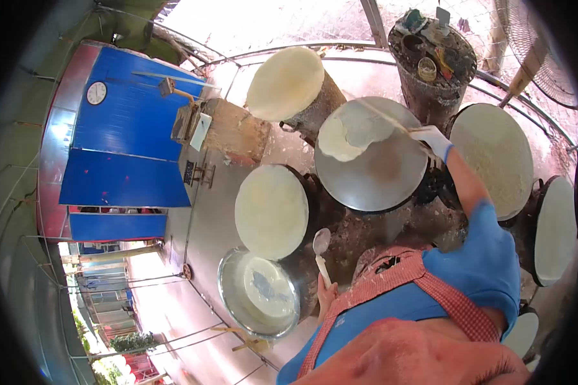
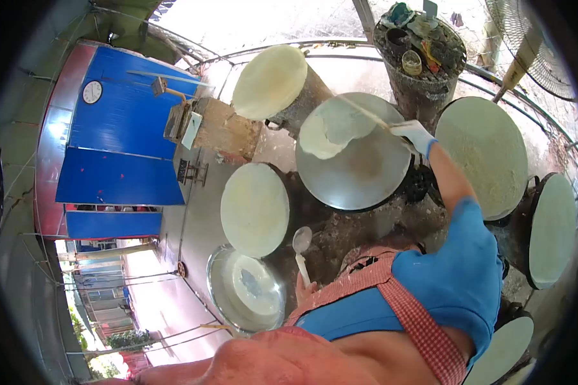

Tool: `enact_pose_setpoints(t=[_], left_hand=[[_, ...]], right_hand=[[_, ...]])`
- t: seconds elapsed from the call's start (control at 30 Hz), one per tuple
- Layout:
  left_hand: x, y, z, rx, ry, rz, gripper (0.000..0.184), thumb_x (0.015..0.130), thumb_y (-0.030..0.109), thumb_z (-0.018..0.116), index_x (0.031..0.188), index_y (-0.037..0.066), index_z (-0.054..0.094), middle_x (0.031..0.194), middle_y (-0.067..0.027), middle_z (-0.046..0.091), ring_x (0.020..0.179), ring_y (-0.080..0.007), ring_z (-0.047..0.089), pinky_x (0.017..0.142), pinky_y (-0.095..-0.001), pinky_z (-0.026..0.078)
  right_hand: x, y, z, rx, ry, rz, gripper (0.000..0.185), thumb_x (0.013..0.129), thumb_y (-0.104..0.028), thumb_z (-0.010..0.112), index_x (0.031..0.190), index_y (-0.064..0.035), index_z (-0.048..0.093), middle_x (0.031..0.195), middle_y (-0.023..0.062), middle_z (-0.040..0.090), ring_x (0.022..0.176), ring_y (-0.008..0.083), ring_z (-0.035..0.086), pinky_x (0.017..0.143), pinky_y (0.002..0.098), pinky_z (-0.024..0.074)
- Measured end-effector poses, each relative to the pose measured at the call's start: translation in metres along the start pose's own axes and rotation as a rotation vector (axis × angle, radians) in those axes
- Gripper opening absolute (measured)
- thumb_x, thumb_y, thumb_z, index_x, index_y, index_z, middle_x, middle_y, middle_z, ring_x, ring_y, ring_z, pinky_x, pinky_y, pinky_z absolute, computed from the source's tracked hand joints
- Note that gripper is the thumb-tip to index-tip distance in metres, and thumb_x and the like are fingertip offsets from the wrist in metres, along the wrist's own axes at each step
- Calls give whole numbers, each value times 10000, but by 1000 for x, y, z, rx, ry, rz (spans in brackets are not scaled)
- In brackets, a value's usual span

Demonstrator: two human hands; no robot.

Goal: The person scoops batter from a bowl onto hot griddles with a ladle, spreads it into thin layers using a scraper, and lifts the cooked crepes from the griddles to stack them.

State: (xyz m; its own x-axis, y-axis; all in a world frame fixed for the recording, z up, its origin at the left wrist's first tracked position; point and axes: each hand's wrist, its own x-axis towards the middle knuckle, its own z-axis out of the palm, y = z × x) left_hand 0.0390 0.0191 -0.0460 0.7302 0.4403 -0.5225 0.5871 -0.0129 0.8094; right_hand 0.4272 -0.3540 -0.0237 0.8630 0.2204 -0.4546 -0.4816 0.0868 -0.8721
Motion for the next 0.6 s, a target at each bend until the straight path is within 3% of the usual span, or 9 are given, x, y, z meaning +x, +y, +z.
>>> enact_pose_setpoints(t=[0.1,0.2,0.27,0.33,0.37,0.4,0.47,0.53,0.6], left_hand=[[-6,-2,1,68,12,-43,663,768,-5,520,1349,81,213,597,-22,482,462,-84,448,401,-219,358],[-7,-24,3,39,10,-26,634,776,-8,503,1345,84,238,625,-22,500,474,-84,455,413,-219,368],[-12,-11,2,122,33,-122,698,712,-28,593,1324,66,271,742,-23,506,608,-104,456,514,-237,387],[-15,-9,0,121,33,-141,697,717,-18,598,1326,67,271,749,-26,513,627,-108,475,536,-238,402],[-18,-14,-1,95,52,-121,676,724,-10,596,1319,66,285,761,-32,518,634,-111,479,543,-241,406],[-23,-18,1,69,69,-103,655,731,-2,595,1312,64,299,772,-39,523,640,-114,482,549,-244,410],[-26,-13,7,128,85,-106,638,755,1,556,1323,74,275,722,-25,506,583,-97,461,501,-229,384],[-28,-11,7,164,108,-105,622,779,4,517,1335,84,250,672,-11,490,526,-79,439,452,-214,357],[-32,-17,9,57,78,-142,609,781,14,514,1328,83,256,671,-9,481,537,-79,437,453,-219,355]], right_hand=[[29,41,13,-185,-214,16,295,725,-247,645,963,-75,652,514,22,515,342,84,379,306,255,240],[-30,12,14,-268,-327,186,301,712,-257,655,950,-72,658,522,16,522,335,91,375,302,262,242],[-6,15,-5,-228,-383,201,266,705,-242,659,887,-46,666,524,16,528,328,96,373,301,261,251],[49,28,-13,-463,-215,-70,214,701,-225,646,810,-41,661,526,9,518,352,85,382,315,252,266],[58,17,-1,-161,-203,-223,143,721,-192,599,754,-61,647,506,-1,470,386,76,392,335,246,283],[50,-4,14,-156,-206,-214,143,721,-192,599,754,-61,647,506,-1,470,386,76,392,335,246,283],[29,-39,38,-468,-309,162,119,772,-140,575,723,-40,617,545,-21,475,461,83,418,426,239,342],[86,49,-1,-697,-697,-686,100,722,-115,599,781,-44,637,524,6,472,469,109,446,446,266,363],[31,28,-12,-671,-660,-430,164,713,-108,592,855,-56,656,553,28,519,459,110,462,421,267,365]])
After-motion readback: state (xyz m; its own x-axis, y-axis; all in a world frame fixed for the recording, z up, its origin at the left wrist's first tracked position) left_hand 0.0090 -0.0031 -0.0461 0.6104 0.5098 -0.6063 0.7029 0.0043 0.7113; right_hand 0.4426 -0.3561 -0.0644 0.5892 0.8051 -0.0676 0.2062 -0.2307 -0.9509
